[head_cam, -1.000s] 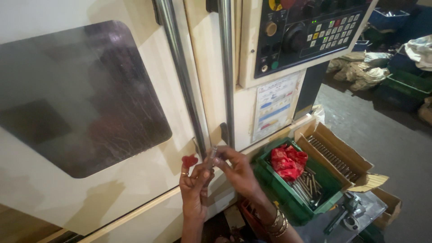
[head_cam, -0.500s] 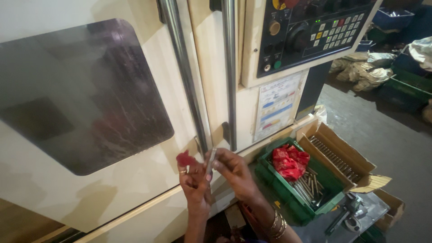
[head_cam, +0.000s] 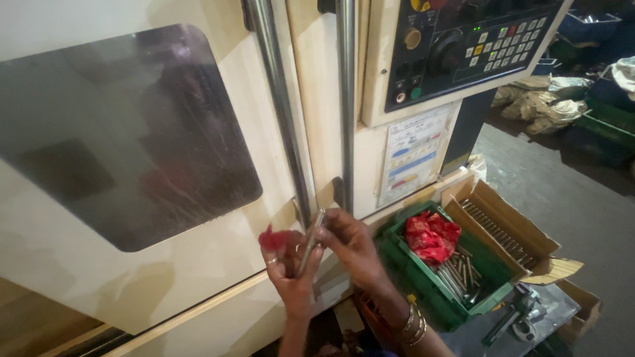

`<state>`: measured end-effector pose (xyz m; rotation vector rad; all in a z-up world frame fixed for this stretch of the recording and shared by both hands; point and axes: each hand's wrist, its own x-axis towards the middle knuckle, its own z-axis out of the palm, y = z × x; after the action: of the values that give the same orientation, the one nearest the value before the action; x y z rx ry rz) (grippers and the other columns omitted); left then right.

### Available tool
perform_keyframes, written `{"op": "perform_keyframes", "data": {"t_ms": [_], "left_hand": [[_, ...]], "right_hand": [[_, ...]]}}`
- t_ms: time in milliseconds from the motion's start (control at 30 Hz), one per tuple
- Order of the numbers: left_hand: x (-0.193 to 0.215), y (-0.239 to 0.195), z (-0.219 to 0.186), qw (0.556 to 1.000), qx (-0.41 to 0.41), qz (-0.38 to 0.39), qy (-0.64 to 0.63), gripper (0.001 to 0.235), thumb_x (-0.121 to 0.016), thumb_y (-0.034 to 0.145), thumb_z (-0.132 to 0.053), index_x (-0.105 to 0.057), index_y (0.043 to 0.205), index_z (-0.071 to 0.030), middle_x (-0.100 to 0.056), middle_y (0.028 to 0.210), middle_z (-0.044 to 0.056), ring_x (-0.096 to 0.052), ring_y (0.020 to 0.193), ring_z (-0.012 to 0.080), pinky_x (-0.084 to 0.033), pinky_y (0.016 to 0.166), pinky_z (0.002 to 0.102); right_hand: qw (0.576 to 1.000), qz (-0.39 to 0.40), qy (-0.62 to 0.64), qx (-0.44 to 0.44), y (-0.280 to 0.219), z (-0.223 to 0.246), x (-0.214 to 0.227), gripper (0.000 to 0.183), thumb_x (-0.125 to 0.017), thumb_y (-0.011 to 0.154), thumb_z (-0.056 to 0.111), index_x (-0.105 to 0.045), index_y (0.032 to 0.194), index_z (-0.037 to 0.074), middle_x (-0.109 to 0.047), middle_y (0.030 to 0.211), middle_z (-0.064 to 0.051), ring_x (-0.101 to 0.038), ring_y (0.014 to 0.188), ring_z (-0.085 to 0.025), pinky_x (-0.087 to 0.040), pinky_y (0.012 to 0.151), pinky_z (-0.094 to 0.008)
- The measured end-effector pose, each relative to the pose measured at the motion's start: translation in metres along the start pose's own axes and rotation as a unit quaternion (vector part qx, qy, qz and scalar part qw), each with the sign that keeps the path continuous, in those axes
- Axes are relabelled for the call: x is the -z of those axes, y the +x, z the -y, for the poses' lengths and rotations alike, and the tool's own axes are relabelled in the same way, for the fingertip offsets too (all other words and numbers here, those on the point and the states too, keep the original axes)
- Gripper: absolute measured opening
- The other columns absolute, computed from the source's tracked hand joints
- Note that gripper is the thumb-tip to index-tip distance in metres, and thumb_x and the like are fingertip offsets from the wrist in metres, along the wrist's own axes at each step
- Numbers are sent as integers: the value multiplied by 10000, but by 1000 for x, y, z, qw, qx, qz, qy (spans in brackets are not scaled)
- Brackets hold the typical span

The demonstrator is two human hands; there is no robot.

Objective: The person operates a CNC lathe by opening and closing the machine door, inserting a metal rod into the chuck, and using a red cloth to wipe the rod. The person repeats this process multiple times, handling the rod and cloth with both hands.

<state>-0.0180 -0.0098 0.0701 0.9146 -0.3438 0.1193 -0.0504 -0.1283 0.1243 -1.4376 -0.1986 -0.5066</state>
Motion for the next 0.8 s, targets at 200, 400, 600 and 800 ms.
{"op": "perform_keyframes", "data": {"t_ms": [200,400,600,800], "left_hand": [[3,-9,10,989,-139,35,19,790,-747,878,86,-320,1530,-46,-627,1146,96,-669,1059,168,-617,887,308],[17,-10,20,951,-231,50,199,550,-770,883,60,-497,1356,-5,-633,1169,110,-653,1042,176,-553,888,300],[24,-2,17,937,-227,80,252,394,-777,873,28,-594,1221,0,-712,1044,88,-735,912,166,-615,759,271],[25,-5,19,956,-135,62,255,378,-777,871,-8,-595,1202,-1,-732,986,90,-738,829,147,-613,680,258]], "right_hand": [[999,-5,25,-20,-2,-2,-4,205,-656,984,140,-671,1159,34,-711,939,-57,-680,854,-138,-605,790,-309],[999,-3,33,-32,-5,-4,-6,229,-660,988,186,-676,1154,29,-711,926,-54,-679,848,-137,-598,783,-311],[998,-3,52,-29,-6,-5,-7,215,-671,983,166,-675,1148,30,-720,935,-63,-686,861,-134,-587,795,-296],[997,-6,71,-28,-7,-7,-9,186,-671,981,146,-683,1127,32,-724,940,-57,-684,873,-128,-575,807,-294]]}}
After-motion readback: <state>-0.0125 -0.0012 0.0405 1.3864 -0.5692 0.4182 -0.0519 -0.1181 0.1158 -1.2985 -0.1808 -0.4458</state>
